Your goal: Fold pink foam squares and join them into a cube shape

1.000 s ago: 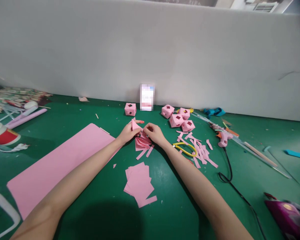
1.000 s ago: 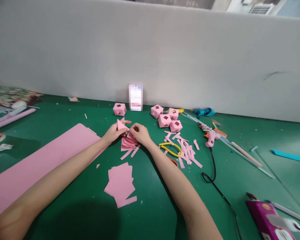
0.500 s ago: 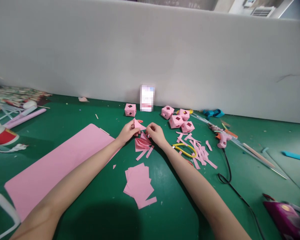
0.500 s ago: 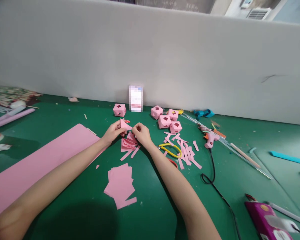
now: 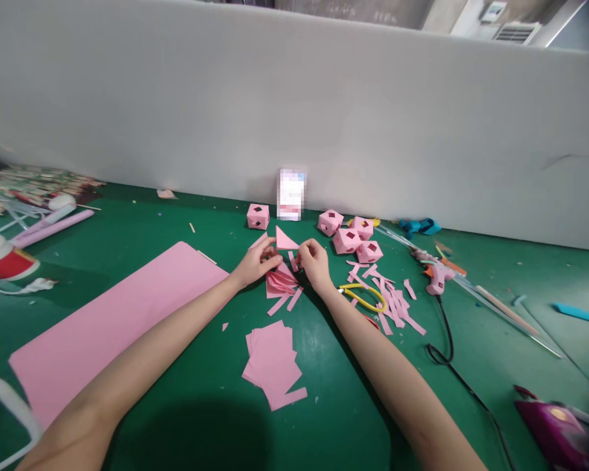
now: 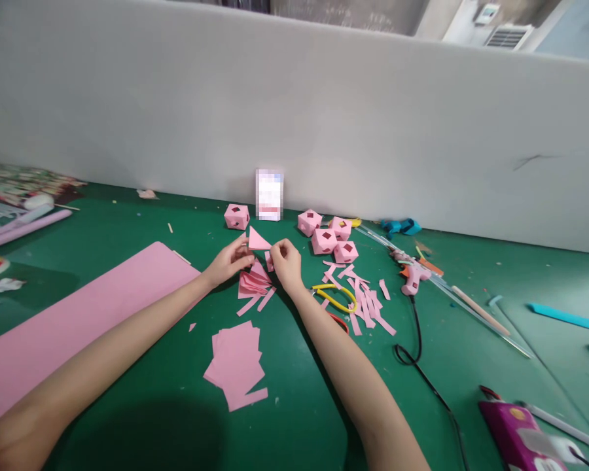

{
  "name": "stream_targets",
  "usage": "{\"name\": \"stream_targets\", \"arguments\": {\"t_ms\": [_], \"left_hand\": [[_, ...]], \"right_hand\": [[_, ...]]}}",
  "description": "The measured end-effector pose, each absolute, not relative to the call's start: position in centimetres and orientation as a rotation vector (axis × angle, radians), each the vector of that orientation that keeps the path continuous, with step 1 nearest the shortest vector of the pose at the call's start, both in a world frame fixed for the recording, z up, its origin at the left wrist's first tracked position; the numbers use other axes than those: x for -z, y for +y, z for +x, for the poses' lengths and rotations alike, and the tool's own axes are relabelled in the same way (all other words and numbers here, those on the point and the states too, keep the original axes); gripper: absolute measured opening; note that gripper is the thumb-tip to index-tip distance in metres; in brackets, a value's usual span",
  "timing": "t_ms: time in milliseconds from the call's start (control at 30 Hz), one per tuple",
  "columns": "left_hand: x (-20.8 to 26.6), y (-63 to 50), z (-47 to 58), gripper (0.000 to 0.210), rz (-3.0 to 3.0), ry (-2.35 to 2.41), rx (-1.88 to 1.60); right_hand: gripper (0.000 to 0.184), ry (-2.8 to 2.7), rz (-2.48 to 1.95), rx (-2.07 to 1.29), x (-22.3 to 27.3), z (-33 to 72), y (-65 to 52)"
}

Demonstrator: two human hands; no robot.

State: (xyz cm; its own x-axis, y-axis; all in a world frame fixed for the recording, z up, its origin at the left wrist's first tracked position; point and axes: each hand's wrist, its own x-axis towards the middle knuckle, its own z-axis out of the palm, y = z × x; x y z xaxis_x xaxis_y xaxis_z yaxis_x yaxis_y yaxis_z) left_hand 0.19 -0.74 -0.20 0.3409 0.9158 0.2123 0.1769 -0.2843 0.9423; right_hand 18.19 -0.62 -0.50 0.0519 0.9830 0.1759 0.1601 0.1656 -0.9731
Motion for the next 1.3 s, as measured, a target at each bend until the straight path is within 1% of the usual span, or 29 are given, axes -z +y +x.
{"name": "stream_targets", "arguments": {"t_ms": [133,267,567,700,900,1100,1233,1300], "left_hand": [[-0.3,-2.0,0.6,0.056,2.240,1.033,-0.789],[-0.2,-2.5,1.0,0.044,2.450,1.036,-0.717],[0.1,-1.6,0.6,0.024,2.169,1.122,-0.970],[-0.1,-1.8,0.6,0.017,2.172,1.175,-1.045],[-0.2,-2.6,0.7,0.017,2.230,1.270,-1.212],[-0.2,-2.7,0.5,0.018,2.079,1.446,-1.393],[-0.2,-2.7,0.4,0.018,2.020,1.475,-1.480],[-0.2,-2.7,0.4,0.018,2.025,1.458,-1.495]], "right_hand": [[0.018,-1.259,-1.209,-0.877,0.2,18.3,-0.8],[0.020,-1.212,-1.171,-0.920,0.2,18.2,-0.8],[0.021,-1.243,-1.302,-0.809,0.9,18.4,-0.1],[0.019,-1.276,-1.339,-0.784,1.1,18.4,0.1],[0.020,-1.409,-1.390,-0.815,0.5,18.1,-0.2],[0.017,-1.450,-1.435,-0.822,0.2,18.0,-0.3],[0.009,-1.438,-1.402,-0.835,0.3,17.9,-0.2],[0.011,-1.435,-1.366,-0.844,0.4,17.8,-0.2]]}}
